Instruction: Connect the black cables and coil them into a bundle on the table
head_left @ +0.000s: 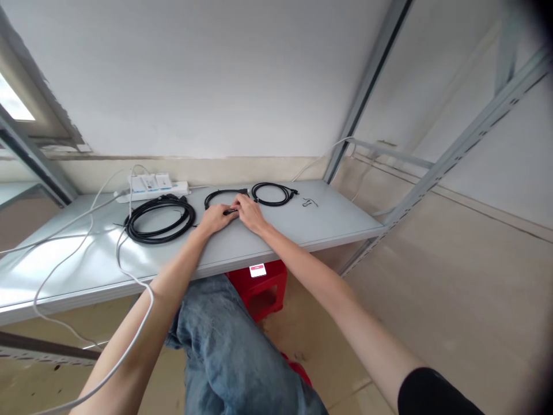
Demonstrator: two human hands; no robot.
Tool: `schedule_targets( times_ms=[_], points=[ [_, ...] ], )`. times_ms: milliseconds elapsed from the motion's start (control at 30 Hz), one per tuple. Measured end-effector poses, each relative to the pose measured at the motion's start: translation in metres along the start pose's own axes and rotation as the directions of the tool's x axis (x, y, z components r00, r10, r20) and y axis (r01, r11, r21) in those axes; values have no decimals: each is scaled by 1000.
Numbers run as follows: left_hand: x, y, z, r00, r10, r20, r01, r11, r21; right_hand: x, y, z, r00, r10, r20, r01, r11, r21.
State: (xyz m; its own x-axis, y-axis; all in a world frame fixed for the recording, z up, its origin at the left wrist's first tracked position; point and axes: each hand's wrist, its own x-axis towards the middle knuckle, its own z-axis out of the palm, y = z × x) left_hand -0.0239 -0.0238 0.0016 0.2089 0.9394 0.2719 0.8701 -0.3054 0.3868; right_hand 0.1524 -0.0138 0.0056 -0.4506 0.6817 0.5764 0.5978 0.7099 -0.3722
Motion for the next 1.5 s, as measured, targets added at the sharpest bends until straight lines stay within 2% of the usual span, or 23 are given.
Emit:
schedule_targets(
  times_ms=[200, 367, 567, 733, 833, 900, 1033, 1167, 1233, 1333, 1400, 1500],
  points=[
    [2, -2, 0, 997, 55, -46, -60, 992, -113, 2, 3, -1, 1000, 5, -25, -3, 994, 112],
    [5, -1, 2, 982, 117, -147, -149, 961, -232, -1, 0, 0, 998, 7, -64, 3, 988, 154],
    [4, 3, 2, 982, 119, -148, -162, 931, -326, -1, 2, 1, 996, 15, -89, -1, 987, 160],
    [2, 3, 0, 982, 123, -143, -160, 947, -280, -1, 2, -7, 998, 28, -65, -9, 959, 285],
    [2, 3, 0, 985, 121, -126, -145, 968, -203, -3, 4, -10, 999, 9, 39, -25, 907, 421],
    [2, 4, 0, 985, 123, -118, -141, 978, -157, -4, 6, -10, 994, 6, 109, -54, 890, 452],
    [1, 6, -2, 987, 122, -102, -132, 987, -94, -5, 15, -8, 996, -20, 83, -11, 936, 351],
    [0, 8, -4, 991, 94, -98, -98, 994, -38, 0, 24, -16, 983, -169, 78, 154, 974, 167],
    [0, 8, -4, 992, 89, -85, -92, 995, -29, 5, 27, -24, 956, -264, 128, 251, 962, 108],
    [1, 8, -2, 994, 73, -79, -75, 997, -32, 15, 26, -36, 879, -392, 271, 386, 919, 77],
    [1, 8, -2, 995, 63, -83, -66, 997, -32, 20, 22, -41, 831, -427, 356, 449, 893, 24],
    [0, 11, -2, 997, 47, -67, -48, 999, -19, 25, 13, -45, 804, -427, 414, 517, 846, -131]
  ],
)
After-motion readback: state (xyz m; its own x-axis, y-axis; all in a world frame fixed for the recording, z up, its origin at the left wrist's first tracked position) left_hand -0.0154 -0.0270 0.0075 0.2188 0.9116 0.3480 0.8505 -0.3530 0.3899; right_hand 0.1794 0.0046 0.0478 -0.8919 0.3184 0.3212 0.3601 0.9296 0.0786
